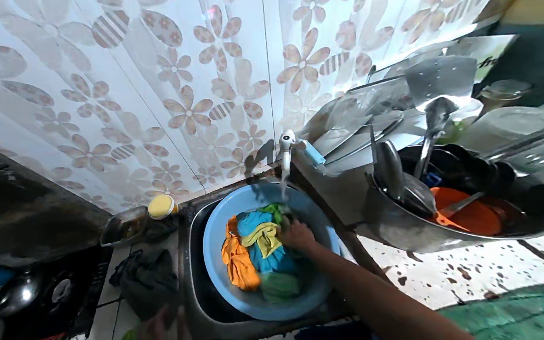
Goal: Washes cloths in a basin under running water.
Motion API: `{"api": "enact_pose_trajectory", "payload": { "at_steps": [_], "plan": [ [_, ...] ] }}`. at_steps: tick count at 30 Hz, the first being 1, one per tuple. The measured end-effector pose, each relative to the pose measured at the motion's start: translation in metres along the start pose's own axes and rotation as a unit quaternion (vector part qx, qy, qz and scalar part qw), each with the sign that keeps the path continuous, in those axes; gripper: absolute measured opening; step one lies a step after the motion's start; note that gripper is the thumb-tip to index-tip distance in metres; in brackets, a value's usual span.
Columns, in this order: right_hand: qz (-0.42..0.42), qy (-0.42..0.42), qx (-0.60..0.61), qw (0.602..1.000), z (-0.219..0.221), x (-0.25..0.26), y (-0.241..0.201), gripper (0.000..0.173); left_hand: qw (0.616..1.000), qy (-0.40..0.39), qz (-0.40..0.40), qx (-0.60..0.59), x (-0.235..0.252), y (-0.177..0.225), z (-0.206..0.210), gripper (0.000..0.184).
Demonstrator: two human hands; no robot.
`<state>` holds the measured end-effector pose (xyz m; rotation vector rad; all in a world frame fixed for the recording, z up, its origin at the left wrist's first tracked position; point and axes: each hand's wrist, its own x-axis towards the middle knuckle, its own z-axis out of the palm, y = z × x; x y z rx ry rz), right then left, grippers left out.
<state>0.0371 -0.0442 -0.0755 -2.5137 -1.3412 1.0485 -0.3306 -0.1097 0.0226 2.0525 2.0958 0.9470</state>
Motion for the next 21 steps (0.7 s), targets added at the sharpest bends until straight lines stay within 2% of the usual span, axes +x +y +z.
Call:
{"api": "enact_pose_trajectory", "payload": {
  "at_steps": [3, 5, 7, 9, 11, 13, 14, 15, 17, 18, 19, 20, 21],
  "plan": [
    [0.000, -0.045, 0.064, 0.997, -0.018, 0.011, -0.006, 0.057, 0.973, -0.131, 0.049, -0.185, 0.014, 0.066, 0.035, 0.032],
    [-0.050, -0.060, 0.087, 0.993, -0.042, 0.014, -0.016, 0.043, 0.913, -0.236, -0.040, -0.331, 0.031, 0.112, 0.064, 0.036],
    [-0.122, -0.048, 0.111, 0.985, -0.074, 0.000, -0.030, 0.037, 0.810, -0.314, -0.188, -0.457, 0.050, 0.150, 0.101, 0.046],
    [-0.175, -0.025, 0.185, 0.967, -0.112, -0.034, -0.048, 0.032, 0.733, -0.347, -0.289, -0.509, 0.061, 0.175, 0.143, 0.061],
    [-0.199, 0.013, 0.330, 0.923, -0.134, -0.063, -0.056, 0.025, 0.689, -0.358, -0.326, -0.539, 0.065, 0.199, 0.164, 0.074],
    [-0.189, 0.044, 0.486, 0.852, -0.128, -0.071, -0.055, 0.030, 0.666, -0.300, -0.325, -0.601, 0.061, 0.232, 0.163, 0.063],
    [-0.184, 0.031, 0.540, 0.821, -0.120, -0.069, -0.051, 0.039, 0.670, -0.268, -0.294, -0.626, 0.057, 0.246, 0.162, 0.058],
    [-0.181, -0.007, 0.584, 0.791, -0.111, -0.064, -0.047, 0.046, 0.696, -0.230, -0.256, -0.630, 0.051, 0.260, 0.161, 0.055],
    [-0.157, -0.097, 0.687, 0.703, -0.098, -0.057, -0.043, 0.043, 0.784, -0.143, -0.186, -0.575, 0.034, 0.280, 0.165, 0.043],
    [-0.123, -0.109, 0.739, 0.653, -0.096, -0.060, -0.044, 0.042, 0.825, -0.118, -0.157, -0.530, 0.026, 0.287, 0.165, 0.039],
    [-0.088, -0.074, 0.767, 0.631, -0.098, -0.071, -0.050, 0.041, 0.864, -0.110, -0.125, -0.476, 0.020, 0.293, 0.164, 0.038],
    [-0.080, -0.064, 0.769, 0.631, -0.103, -0.081, -0.049, 0.042, 0.896, -0.110, -0.093, -0.419, 0.016, 0.296, 0.163, 0.037],
    [-0.074, -0.048, 0.755, 0.650, -0.105, -0.086, -0.048, 0.040, 0.919, -0.119, -0.075, -0.368, 0.015, 0.296, 0.164, 0.038]
  ]
}}
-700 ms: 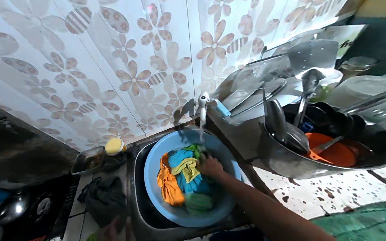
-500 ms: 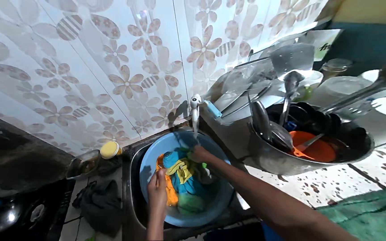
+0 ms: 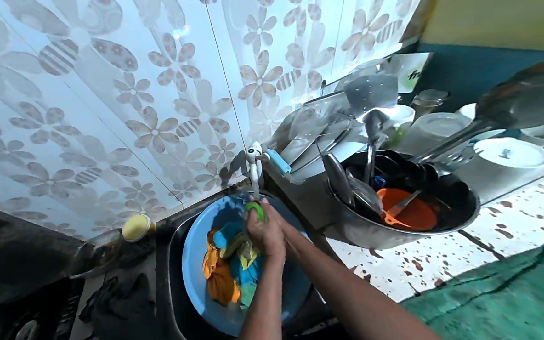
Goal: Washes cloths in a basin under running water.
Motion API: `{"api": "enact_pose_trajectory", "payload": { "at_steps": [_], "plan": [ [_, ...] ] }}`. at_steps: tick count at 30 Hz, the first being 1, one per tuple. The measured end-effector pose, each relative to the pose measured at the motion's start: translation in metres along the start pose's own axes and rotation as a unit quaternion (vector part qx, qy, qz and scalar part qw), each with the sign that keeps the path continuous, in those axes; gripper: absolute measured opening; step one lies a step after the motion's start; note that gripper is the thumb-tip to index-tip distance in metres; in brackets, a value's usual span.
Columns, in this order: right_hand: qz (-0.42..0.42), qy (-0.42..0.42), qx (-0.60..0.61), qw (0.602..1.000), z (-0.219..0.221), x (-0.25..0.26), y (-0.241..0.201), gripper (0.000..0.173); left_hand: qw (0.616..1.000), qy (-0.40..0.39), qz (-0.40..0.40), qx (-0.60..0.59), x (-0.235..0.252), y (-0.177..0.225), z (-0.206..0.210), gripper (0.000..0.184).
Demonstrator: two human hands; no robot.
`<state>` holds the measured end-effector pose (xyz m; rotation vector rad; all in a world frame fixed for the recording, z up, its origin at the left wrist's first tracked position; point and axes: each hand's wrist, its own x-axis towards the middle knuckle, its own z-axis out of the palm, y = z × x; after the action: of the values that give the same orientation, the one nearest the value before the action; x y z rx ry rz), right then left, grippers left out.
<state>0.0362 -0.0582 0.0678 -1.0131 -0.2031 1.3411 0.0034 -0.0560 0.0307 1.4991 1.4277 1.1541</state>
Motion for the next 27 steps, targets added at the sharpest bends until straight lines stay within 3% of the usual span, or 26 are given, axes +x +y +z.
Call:
{"api": "enact_pose_trajectory", "payload": {
  "at_steps": [3, 5, 6, 11, 13, 15, 17, 20, 22, 24, 27],
  "plan": [
    [-0.050, 0.070, -0.102, 0.991, -0.009, 0.011, 0.019, 0.032, 0.994, -0.026, 0.004, 0.105, 0.006, -0.015, 0.001, 0.045],
    [-0.130, 0.058, -0.239, 0.960, -0.038, 0.046, 0.053, 0.036, 0.993, -0.035, 0.017, 0.107, 0.013, -0.026, 0.002, 0.037],
    [-0.120, 0.056, -0.293, 0.947, -0.048, 0.055, 0.058, 0.040, 0.994, -0.046, 0.026, 0.093, 0.017, -0.032, 0.001, 0.031],
    [0.001, 0.139, -0.246, 0.959, -0.040, 0.067, 0.037, 0.038, 0.993, -0.116, -0.001, 0.025, 0.037, -0.034, -0.003, 0.018],
    [0.017, 0.135, -0.359, 0.923, -0.041, 0.064, 0.020, 0.050, 0.984, -0.165, -0.032, 0.050, 0.054, -0.033, -0.007, 0.023],
    [0.023, 0.099, -0.506, 0.856, -0.047, 0.057, 0.000, 0.059, 0.965, -0.227, -0.058, 0.118, 0.086, -0.039, -0.011, 0.033],
    [0.021, 0.090, -0.598, 0.796, -0.048, 0.045, -0.010, 0.058, 0.936, -0.290, -0.035, 0.197, 0.114, -0.056, -0.012, 0.050],
    [0.027, 0.080, -0.616, 0.783, -0.054, 0.048, 0.013, 0.059, 0.881, -0.344, 0.039, 0.322, 0.125, -0.086, 0.000, 0.054],
    [0.079, 0.056, -0.625, 0.775, -0.061, 0.058, 0.039, 0.072, 0.797, -0.393, 0.050, 0.456, 0.108, -0.098, 0.010, 0.064],
    [0.135, 0.046, -0.640, 0.755, -0.069, 0.064, 0.066, 0.071, 0.710, -0.427, 0.103, 0.551, 0.083, -0.115, 0.014, 0.081],
    [0.173, 0.050, -0.633, 0.753, -0.079, 0.062, 0.086, 0.076, 0.648, -0.479, 0.158, 0.571, 0.079, -0.123, 0.013, 0.078]
  ]
}}
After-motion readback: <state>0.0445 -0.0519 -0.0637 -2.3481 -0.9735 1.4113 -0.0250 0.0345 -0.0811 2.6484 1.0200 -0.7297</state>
